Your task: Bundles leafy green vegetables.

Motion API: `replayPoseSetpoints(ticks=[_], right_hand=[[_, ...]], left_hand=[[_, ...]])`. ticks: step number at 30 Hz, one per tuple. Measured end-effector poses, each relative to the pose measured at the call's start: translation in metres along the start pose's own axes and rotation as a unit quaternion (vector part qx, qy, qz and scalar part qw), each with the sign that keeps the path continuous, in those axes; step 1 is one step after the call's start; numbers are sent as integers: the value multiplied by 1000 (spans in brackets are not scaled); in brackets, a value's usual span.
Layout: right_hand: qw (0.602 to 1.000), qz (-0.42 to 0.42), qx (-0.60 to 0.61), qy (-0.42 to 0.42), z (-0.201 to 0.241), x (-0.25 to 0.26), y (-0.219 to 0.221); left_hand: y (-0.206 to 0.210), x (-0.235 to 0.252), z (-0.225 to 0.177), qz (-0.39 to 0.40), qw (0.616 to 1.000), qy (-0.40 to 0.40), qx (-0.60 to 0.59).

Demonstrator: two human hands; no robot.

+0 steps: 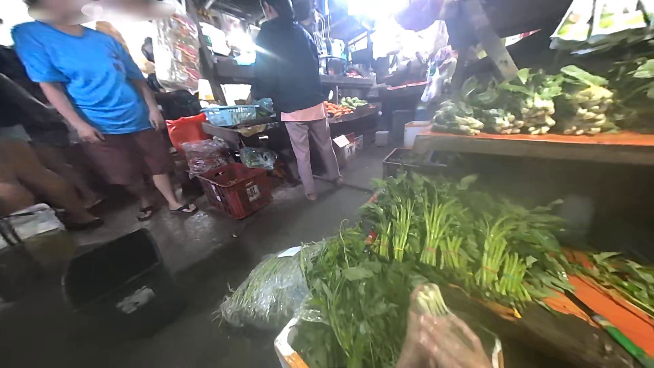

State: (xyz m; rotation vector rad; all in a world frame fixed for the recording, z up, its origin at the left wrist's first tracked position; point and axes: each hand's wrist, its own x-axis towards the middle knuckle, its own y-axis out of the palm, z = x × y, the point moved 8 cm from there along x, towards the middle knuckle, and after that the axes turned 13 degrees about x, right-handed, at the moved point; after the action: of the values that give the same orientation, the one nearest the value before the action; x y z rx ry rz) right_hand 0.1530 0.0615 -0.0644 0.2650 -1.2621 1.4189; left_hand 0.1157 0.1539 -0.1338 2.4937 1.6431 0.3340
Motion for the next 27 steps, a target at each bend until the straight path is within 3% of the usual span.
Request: replayPoseSetpoints(ticks=[3,5,6,8,12,17,23,27], right_hand=[[986,-28,-28,165,-56,-18,-9],[969,-28,-29,242,-83,-31,-8],[962,-34,-28,270,-90,-35,-8],[950,-56,-25,306,-98,-39,-13],[923,-134,-11,360,-106,-49,-39],[888,-48,-37,456,-128,-68,-50],[784,128,-72,603,-172,-84,-54],[787,187,32,587,-188,-89,-53]], left_hand=[[-12,29,35,-112,991,-59,29],[-9,35,45,-127,974,-79,169],[-5,34,43,-110,961,-56,249],[7,27,34,-83,915,64,389],[28,21,27,-46,827,214,518],[51,16,33,26,751,269,602],[69,11,48,126,765,255,578],[73,9,49,155,797,213,543]])
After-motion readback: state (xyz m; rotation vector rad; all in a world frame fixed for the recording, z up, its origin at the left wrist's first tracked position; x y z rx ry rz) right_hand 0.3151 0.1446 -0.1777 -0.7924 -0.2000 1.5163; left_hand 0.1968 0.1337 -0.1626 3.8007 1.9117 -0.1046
